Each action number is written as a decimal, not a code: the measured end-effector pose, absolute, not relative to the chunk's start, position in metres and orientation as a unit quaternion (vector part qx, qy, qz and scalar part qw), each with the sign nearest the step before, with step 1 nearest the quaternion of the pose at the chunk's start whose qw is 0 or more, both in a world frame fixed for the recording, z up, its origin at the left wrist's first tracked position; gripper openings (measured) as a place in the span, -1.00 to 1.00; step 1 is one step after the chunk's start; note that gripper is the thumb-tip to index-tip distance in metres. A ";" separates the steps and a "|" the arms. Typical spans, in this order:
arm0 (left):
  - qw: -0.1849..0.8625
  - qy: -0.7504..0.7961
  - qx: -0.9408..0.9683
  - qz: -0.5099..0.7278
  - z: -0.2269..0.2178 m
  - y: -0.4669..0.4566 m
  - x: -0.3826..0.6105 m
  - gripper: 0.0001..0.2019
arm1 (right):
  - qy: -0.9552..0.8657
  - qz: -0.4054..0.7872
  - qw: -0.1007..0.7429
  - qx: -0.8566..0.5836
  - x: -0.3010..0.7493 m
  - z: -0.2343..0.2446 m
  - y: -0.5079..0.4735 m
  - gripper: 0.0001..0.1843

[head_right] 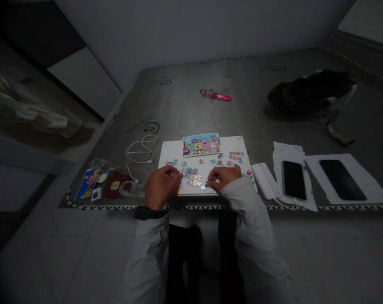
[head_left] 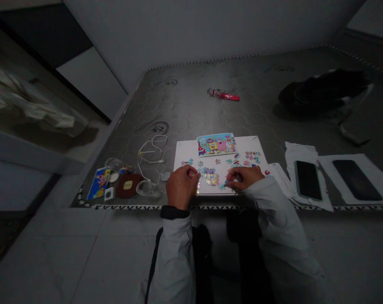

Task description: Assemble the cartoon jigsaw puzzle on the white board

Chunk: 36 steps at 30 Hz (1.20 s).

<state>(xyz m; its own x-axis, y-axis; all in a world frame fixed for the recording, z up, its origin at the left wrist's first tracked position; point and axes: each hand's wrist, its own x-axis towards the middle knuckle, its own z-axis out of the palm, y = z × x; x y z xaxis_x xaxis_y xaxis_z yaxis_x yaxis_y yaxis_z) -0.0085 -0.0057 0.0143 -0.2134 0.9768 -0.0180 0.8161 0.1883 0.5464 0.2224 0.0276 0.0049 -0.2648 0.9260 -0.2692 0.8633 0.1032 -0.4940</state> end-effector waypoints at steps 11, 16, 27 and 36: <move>0.198 0.715 0.626 0.238 0.007 -0.004 -0.004 -0.91 | -0.722 0.305 0.153 -0.602 0.223 0.003 0.032 -0.92; 0.195 0.678 0.673 0.221 0.006 -0.004 0.000 -0.82 | -0.679 0.297 0.254 -0.621 0.214 -0.010 0.035 -0.89; 0.184 0.688 0.682 0.167 0.006 -0.003 0.005 -0.76 | -0.695 0.242 0.309 -0.602 0.171 -0.033 0.041 -0.77; 0.195 0.693 0.671 0.179 0.004 -0.003 0.005 -0.77 | -0.684 0.220 0.293 -0.630 0.159 -0.041 0.048 -0.80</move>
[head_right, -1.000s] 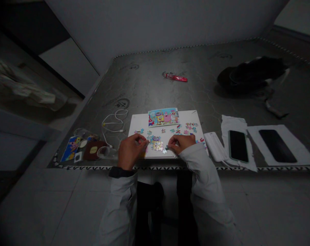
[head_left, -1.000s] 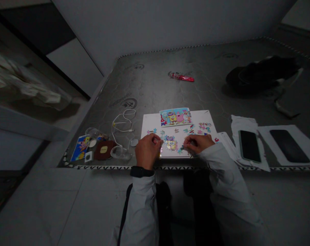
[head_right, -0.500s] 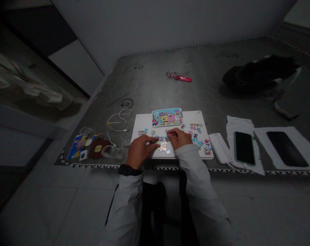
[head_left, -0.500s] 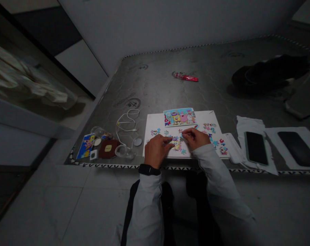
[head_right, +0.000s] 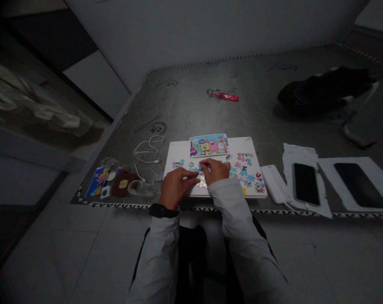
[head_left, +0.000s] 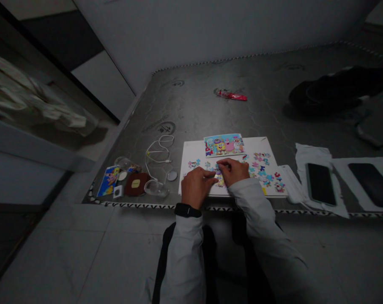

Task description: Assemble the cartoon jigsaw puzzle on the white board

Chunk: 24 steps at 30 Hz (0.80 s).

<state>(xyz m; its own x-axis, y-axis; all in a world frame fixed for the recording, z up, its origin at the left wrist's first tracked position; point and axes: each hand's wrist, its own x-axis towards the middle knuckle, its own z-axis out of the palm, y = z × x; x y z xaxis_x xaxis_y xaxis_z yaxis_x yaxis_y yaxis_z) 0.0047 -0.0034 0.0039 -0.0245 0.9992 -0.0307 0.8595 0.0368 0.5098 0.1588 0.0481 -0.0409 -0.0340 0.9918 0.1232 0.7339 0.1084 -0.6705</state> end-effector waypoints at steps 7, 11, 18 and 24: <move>0.205 0.692 0.667 0.185 0.006 -0.003 0.005 -0.76 | -0.688 0.200 0.263 -0.647 0.152 -0.037 0.045 -0.75; 0.204 0.692 0.665 0.192 0.005 -0.003 0.005 -0.77 | -0.693 0.171 0.255 -0.653 0.148 -0.031 0.041 -0.74; 0.213 0.687 0.666 0.197 0.004 -0.004 0.005 -0.76 | -0.708 0.147 0.231 -0.652 0.149 -0.025 0.039 -0.78; 0.207 0.688 0.670 0.189 0.004 -0.003 0.005 -0.78 | -0.714 0.139 0.241 -0.643 0.152 -0.011 0.033 -0.78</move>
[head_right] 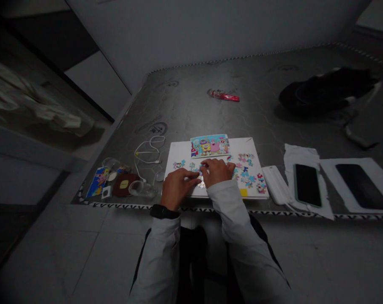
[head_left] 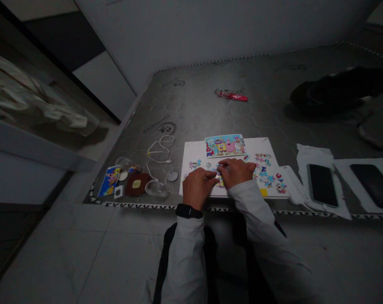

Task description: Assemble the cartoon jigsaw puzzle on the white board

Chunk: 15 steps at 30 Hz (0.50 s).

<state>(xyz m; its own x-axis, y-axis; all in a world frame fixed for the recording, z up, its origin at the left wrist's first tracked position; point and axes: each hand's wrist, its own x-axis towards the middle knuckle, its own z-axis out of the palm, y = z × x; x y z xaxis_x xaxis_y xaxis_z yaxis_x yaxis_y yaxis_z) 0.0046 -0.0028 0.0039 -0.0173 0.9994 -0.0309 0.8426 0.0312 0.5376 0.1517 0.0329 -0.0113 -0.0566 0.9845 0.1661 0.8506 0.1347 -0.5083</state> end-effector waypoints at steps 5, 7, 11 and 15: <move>0.215 0.663 0.696 0.173 0.004 -0.002 -0.002 -0.70 | -0.705 0.125 0.251 -0.651 0.184 0.015 0.027 -0.78; 0.213 0.656 0.703 0.171 0.003 -0.003 -0.005 -0.67 | -0.707 0.127 0.216 -0.662 0.207 0.019 0.029 -0.78; 0.207 0.646 0.713 0.176 0.002 -0.003 -0.007 -0.63 | -0.731 0.166 0.127 -0.649 0.242 0.014 0.035 -0.68; 0.204 0.635 0.723 0.179 0.002 -0.003 -0.005 -0.52 | -0.734 0.203 0.052 -0.646 0.233 0.010 0.033 -0.75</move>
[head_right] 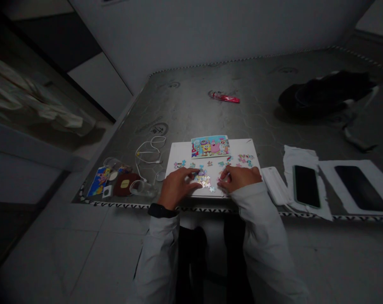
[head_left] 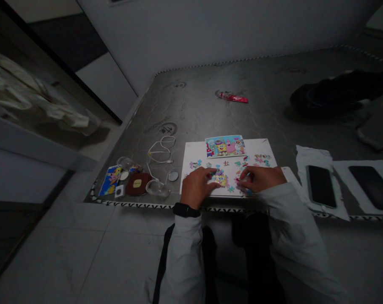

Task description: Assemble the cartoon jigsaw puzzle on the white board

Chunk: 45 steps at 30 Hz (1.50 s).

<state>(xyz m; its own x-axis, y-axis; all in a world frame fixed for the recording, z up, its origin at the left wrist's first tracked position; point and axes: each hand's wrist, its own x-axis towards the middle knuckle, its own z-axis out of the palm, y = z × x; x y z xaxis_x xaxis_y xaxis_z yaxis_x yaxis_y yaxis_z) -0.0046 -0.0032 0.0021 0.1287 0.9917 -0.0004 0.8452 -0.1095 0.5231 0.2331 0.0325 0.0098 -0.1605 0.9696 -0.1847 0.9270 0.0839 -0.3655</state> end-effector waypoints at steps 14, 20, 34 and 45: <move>0.207 0.620 0.744 0.140 0.005 -0.001 -0.001 -0.64 | -0.732 0.237 -0.007 -0.639 0.213 0.010 0.029 -0.87; 0.211 0.619 0.744 0.138 0.003 -0.001 0.000 -0.70 | -0.719 0.222 0.001 -0.659 0.216 0.007 0.030 -0.85; 0.210 0.605 0.752 0.156 0.004 -0.001 0.000 -0.71 | -0.727 0.246 0.003 -0.641 0.210 0.016 0.028 -0.88; 0.213 0.585 0.767 0.154 0.003 0.000 -0.001 -0.71 | -0.733 0.283 0.009 -0.619 0.209 0.019 0.028 -0.87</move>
